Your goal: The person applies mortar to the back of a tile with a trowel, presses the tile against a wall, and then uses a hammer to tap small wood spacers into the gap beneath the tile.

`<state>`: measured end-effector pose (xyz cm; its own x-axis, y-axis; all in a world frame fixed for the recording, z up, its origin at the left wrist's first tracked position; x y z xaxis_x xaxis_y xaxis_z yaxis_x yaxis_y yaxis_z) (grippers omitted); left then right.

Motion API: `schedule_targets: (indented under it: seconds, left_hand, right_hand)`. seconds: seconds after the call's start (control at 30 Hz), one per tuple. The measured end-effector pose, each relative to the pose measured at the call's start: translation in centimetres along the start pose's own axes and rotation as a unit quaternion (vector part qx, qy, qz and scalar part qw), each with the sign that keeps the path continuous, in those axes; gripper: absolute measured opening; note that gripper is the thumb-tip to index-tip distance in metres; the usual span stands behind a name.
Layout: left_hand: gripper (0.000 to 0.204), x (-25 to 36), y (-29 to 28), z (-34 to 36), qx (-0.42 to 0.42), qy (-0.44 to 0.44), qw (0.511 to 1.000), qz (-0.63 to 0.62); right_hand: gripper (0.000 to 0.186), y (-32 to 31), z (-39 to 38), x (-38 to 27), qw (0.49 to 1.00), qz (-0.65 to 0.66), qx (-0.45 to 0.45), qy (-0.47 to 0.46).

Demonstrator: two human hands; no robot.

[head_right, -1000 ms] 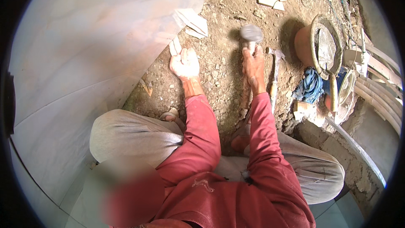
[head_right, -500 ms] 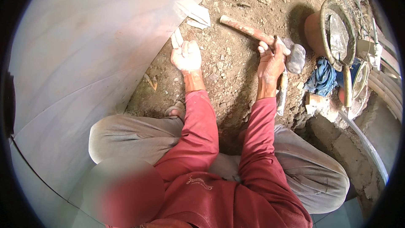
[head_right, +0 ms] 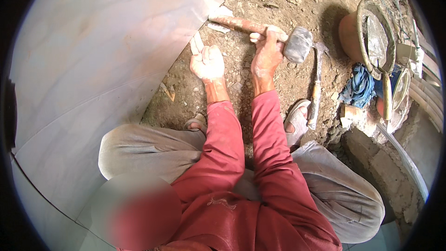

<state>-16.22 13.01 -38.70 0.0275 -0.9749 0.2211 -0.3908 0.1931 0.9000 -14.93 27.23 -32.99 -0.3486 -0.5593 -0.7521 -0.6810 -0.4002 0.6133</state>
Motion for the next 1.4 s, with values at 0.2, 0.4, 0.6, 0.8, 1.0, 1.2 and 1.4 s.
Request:
schedule_targets:
  seconds: [0.2,0.4,0.6,0.8,1.0,1.2,1.4]
  left_hand:
    - [0.082,0.8,0.0,-0.3,-0.016,0.014,1.0,-0.007]
    - [0.083,0.0,0.4,-0.4,-0.021,0.001,1.0,-0.019]
    - [0.082,0.6,0.1,-0.3,-0.026,0.009,0.999,-0.016]
    - [0.082,0.6,0.2,-0.4,-0.014,0.009,1.0,-0.016]
    - [0.081,0.3,-1.0,0.0,-0.014,-0.002,1.0,-0.004]
    - [0.079,0.7,-1.1,-0.1,-0.023,0.016,1.0,0.002]
    - [0.078,0.8,-0.1,-0.3,-0.045,0.016,0.999,-0.023]
  right_hand:
    - [0.019,-2.4,0.4,-6.0,0.987,-0.088,-0.001,-0.132]
    - [0.016,-3.6,1.2,-3.5,0.987,-0.091,0.079,-0.108]
    - [0.015,-0.5,0.4,-3.1,0.992,-0.061,-0.041,-0.107]
    - [0.02,0.3,-0.4,-4.9,0.977,-0.136,-0.052,-0.157]
    - [0.023,2.5,0.0,-1.9,0.981,-0.16,-0.085,-0.072]
    - [0.024,4.9,-0.6,-6.8,0.958,-0.188,-0.131,-0.173]
    - [0.029,9.1,-1.5,-9.1,0.904,-0.283,-0.203,-0.25]
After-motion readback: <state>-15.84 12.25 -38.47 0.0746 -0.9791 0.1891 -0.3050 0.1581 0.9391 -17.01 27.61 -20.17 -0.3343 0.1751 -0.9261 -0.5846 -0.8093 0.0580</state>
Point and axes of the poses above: each hand's wrist, its own z-axis towards the middle knuckle, its own y-axis out of the palm, x = y × z, the point moved 1 cm from there along z, towards the middle knuckle, and after that the axes turned 12 degrees about z, right-handed, at the moved point
